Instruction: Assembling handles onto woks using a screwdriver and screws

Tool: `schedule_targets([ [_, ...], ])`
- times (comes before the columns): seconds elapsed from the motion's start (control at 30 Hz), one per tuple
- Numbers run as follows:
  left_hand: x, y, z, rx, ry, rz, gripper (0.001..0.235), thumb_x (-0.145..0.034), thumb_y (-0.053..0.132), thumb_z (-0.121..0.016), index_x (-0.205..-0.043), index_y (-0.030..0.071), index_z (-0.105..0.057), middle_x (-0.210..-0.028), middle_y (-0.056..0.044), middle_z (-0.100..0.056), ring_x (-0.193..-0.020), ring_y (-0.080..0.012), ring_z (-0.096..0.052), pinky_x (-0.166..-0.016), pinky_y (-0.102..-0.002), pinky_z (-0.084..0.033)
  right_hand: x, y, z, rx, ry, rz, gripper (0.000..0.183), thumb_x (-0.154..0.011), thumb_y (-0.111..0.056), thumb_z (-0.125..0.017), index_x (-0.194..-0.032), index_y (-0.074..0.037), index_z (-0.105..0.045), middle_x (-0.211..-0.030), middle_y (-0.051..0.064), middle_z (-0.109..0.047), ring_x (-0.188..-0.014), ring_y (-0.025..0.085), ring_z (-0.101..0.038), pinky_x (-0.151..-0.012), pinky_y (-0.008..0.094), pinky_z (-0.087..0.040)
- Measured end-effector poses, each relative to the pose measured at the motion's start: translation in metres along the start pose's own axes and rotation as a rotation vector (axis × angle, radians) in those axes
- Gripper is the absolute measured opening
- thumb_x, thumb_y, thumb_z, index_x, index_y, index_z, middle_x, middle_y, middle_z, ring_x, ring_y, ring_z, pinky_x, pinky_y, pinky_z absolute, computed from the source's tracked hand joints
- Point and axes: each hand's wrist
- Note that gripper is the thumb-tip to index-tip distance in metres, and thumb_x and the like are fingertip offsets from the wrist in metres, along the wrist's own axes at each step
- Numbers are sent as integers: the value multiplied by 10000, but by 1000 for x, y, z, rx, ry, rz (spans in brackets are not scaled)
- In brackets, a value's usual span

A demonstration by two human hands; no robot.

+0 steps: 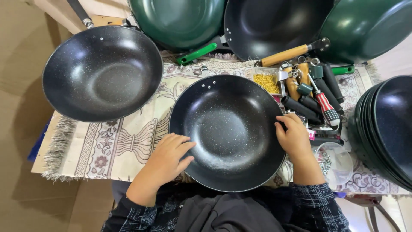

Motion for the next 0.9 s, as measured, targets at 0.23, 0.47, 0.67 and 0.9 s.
schedule_targets([
  [0.23,-5,-9,-10,-55,31,13,365,-931,385,-677,-1244,197,-685,-1187,-61,-670,-1198,-276,-610,-1005,-451,-444,17,-10,13,30,2,-27,151,-922,-302,-766,-1045,-228,-816,-1043,50,-732,-1075,259,-726,-899,354,-582],
  [0.47,0,-16,-7,-60,45,61,365,-902,358,-709,-1227,192,-699,-1187,-81,-679,-1222,-315,-611,-1097,-493,-409,51,-49,41,48,-22,-20,163,-895,-375,-746,-790,-257,-788,-745,-13,-686,-758,238,-725,-693,324,-581],
  [0.67,-14,5,22,99,-3,232,396,-796,219,-735,-1159,63,-715,-1241,-100,-663,-1160,-273,-598,-1083,-427,-397,63,-117,85,-208,-322,-27,156,-771,-295,-798,-772,-139,-790,-716,0,-698,-609,213,-657,-544,324,-517],
  [0.9,2,0,25,14,-13,267,418,-786,260,-738,-1166,87,-712,-1223,-75,-677,-1164,-248,-612,-1148,-468,-359,37,-106,92,61,-169,253,421,-690,13,-668,-1081,-130,-735,-1279,125,-646,-1191,355,-595,-1022,436,-479],
])
Point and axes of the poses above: each hand's wrist, its own x-axis away from the middle knuckle, its own z-axis out of the back of the hand, y = z × x
